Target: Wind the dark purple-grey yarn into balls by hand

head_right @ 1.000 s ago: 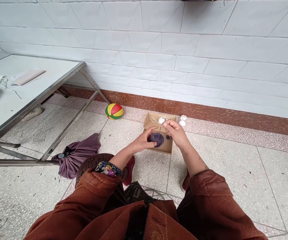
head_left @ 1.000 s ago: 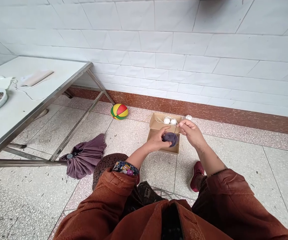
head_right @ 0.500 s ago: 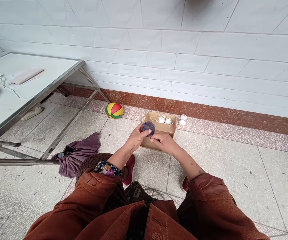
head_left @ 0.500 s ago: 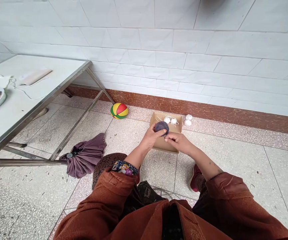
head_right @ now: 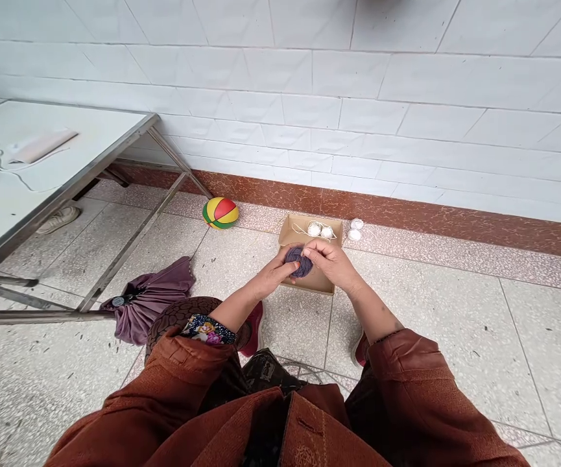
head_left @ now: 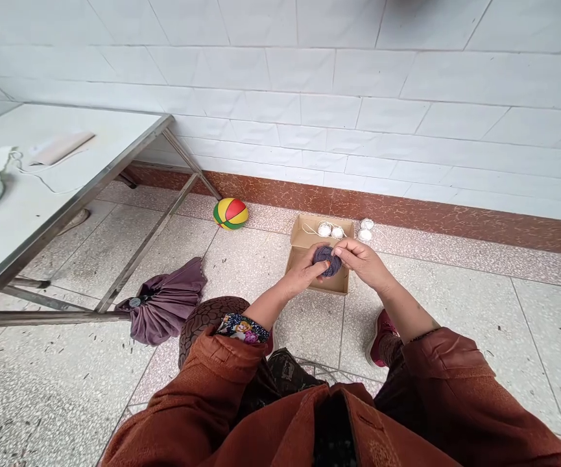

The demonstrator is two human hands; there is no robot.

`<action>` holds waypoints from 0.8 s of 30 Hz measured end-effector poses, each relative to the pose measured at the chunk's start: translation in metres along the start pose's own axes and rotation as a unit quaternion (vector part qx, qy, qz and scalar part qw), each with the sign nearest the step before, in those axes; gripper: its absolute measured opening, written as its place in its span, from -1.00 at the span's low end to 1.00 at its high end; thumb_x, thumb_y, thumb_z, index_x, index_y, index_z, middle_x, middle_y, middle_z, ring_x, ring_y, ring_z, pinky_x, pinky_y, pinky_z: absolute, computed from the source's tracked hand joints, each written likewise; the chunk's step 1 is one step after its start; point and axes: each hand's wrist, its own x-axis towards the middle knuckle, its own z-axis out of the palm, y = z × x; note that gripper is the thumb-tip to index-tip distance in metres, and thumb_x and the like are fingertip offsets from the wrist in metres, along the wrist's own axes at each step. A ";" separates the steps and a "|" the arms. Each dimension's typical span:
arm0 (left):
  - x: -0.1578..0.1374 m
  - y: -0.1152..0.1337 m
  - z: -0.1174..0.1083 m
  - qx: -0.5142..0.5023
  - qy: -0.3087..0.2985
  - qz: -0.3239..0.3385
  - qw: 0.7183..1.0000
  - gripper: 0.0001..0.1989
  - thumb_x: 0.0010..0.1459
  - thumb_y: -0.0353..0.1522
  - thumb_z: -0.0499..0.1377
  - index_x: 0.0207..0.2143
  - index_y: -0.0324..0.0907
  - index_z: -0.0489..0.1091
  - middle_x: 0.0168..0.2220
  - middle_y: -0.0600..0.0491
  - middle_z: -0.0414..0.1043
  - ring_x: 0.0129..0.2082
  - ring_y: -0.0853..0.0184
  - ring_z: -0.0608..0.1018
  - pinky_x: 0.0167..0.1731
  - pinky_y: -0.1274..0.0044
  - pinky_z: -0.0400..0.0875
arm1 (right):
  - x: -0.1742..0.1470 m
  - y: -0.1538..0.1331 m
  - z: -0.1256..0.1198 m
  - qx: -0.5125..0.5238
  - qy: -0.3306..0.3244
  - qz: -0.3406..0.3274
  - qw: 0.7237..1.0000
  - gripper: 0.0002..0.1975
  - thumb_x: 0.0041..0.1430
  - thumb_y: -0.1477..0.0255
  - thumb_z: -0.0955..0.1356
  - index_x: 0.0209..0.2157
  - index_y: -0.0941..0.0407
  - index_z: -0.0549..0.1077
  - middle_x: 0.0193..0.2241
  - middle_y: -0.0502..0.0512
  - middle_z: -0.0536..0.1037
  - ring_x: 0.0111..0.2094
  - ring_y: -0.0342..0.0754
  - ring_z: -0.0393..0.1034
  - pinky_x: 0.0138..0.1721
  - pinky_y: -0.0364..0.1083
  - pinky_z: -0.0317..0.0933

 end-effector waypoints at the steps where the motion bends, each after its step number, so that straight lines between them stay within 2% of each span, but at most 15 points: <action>1: -0.002 0.002 0.000 0.003 -0.004 0.006 1.000 -0.38 0.13 -0.19 0.24 0.24 -0.05 0.25 -0.02 -0.06 0.45 -0.22 0.27 0.55 -0.37 0.50 0.46 | 0.001 0.001 -0.001 -0.008 0.014 -0.008 1.000 -0.65 0.27 0.07 0.36 -0.36 0.08 0.47 -0.48 -0.03 0.38 -0.43 -0.11 0.21 -0.37 -0.10 0.14; 5: -0.007 0.010 0.001 -0.036 -0.051 0.015 0.998 -0.26 0.06 -0.20 0.33 0.29 0.03 0.22 0.07 -0.07 0.43 -0.12 0.20 0.54 -0.34 0.48 0.51 | 0.008 0.006 -0.004 -0.032 0.080 -0.015 0.996 -0.68 0.23 0.09 0.38 -0.38 0.07 0.45 -0.48 -0.04 0.36 -0.44 -0.10 0.19 -0.36 -0.10 0.13; 9: -0.008 0.016 0.001 -0.153 -0.081 0.020 0.985 -0.18 -0.02 -0.16 0.39 0.29 0.02 0.21 0.05 -0.09 0.46 -0.09 0.14 0.59 -0.24 0.39 0.54 | 0.012 0.016 0.003 -0.050 0.100 0.011 0.994 -0.69 0.24 0.11 0.35 -0.40 0.05 0.41 -0.49 -0.04 0.36 -0.44 -0.08 0.21 -0.37 -0.10 0.13; 14: -0.005 0.021 -0.004 -0.241 -0.013 0.038 0.970 -0.30 -0.04 -0.13 0.41 0.13 -0.17 0.35 0.04 -0.17 0.50 0.06 0.01 0.58 0.01 0.23 0.50 | 0.009 0.028 0.024 -0.096 0.084 0.015 0.992 -0.69 0.25 0.11 0.29 -0.42 0.05 0.37 -0.49 0.00 0.42 -0.41 -0.04 0.27 -0.33 -0.09 0.17; 18: -0.002 0.018 -0.010 -0.249 0.034 0.047 0.967 -0.40 0.00 -0.15 0.38 0.07 -0.17 0.37 0.04 -0.14 0.50 0.07 0.07 0.57 0.03 0.25 0.49 | 0.003 0.031 0.033 -0.153 0.051 0.001 0.987 -0.74 0.28 0.18 0.26 -0.39 0.04 0.38 -0.50 0.00 0.43 -0.45 -0.04 0.27 -0.36 -0.08 0.16; 22: 0.003 0.011 -0.018 -0.180 0.116 0.035 0.976 -0.46 0.00 -0.19 0.36 0.02 -0.16 0.41 0.00 -0.08 0.53 -0.04 0.19 0.58 -0.06 0.36 0.49 | -0.002 0.020 0.030 -0.153 -0.004 -0.011 0.988 -0.75 0.32 0.22 0.26 -0.33 0.06 0.44 -0.38 0.04 0.53 -0.36 -0.03 0.35 -0.26 -0.06 0.19; 24: 0.006 0.008 -0.022 -0.119 0.170 0.041 0.977 -0.48 -0.03 -0.23 0.36 0.00 -0.18 0.43 -0.04 -0.05 0.54 -0.06 0.22 0.56 -0.05 0.39 0.46 | -0.004 0.010 0.027 -0.126 -0.053 -0.003 0.991 -0.74 0.31 0.20 0.30 -0.34 0.07 0.47 -0.39 0.03 0.52 -0.37 -0.06 0.33 -0.26 -0.06 0.19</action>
